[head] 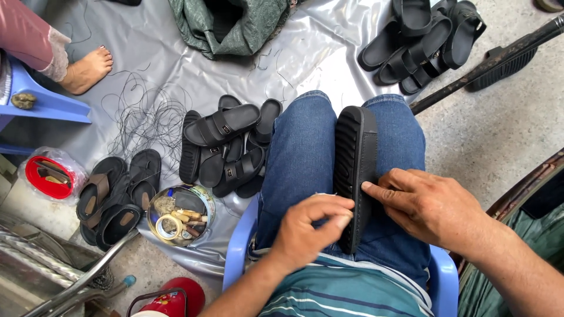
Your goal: Hand-stitching the sole of a black sandal using a needle and thread
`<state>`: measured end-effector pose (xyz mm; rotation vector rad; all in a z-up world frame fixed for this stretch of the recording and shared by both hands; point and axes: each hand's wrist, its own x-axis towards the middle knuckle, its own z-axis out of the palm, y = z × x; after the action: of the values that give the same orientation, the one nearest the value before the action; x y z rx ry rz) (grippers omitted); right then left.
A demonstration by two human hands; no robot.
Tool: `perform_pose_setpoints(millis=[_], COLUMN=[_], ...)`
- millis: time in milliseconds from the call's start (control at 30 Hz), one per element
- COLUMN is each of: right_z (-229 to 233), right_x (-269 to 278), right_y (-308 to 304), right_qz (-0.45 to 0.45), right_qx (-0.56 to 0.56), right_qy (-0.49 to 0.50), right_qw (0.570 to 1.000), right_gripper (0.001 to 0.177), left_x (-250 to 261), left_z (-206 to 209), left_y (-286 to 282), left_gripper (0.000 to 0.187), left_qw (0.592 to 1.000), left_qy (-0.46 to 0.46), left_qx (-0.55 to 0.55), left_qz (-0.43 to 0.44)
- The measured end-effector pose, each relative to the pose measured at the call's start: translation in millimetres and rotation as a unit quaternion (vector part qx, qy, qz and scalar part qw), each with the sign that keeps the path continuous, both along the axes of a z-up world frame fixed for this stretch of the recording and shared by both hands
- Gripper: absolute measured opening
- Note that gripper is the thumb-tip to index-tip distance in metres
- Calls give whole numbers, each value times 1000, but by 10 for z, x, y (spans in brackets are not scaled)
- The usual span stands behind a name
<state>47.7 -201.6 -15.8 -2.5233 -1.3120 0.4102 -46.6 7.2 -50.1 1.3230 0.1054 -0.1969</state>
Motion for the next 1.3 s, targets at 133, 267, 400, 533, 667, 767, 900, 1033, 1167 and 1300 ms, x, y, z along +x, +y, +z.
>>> perform_pose_setpoints(millis=[133, 267, 400, 533, 667, 767, 900, 1033, 1167, 1300], right_z=[30, 31, 3, -1, 68, 83, 125, 97, 84, 66], right_x=[21, 0, 15, 14, 11, -31, -43, -93, -50, -62], right_y=[2, -5, 55, 107, 229, 275, 250, 207, 164, 196], right_qz=[13, 9, -13, -28, -35, -86, -61, -71, -71, -69], right_qx=[-35, -27, 38, 130, 79, 3, 50, 78, 93, 91], right_qy=[7, 13, 9, 38, -15, -17, -41, -40, 0, -10], right_qw=[999, 1000, 999, 990, 996, 996, 996, 994, 993, 993], right_gripper=[43, 46, 39, 30, 16, 13, 15, 20, 23, 20], left_x=[-25, -51, -19, -23, 6, 21, 80, 97, 106, 112], left_z=[17, -5, 6, -14, -3, 3, 98, 94, 265, 254], left_y=[-102, -130, -134, -143, -160, -133, 91, 285, 383, 350], left_gripper=[11, 12, 14, 13, 12, 11, 8, 10, 5, 7], left_qw=[969, 960, 956, 958, 959, 967, 992, 996, 986, 995], left_qy=[-180, -208, -215, -203, -203, -188, -94, 63, 45, 30], left_qx=[161, 173, 173, 171, 170, 155, 79, -32, 70, 10], left_qz=[48, 72, 99, 110, 102, 75, 19, -56, -142, -96])
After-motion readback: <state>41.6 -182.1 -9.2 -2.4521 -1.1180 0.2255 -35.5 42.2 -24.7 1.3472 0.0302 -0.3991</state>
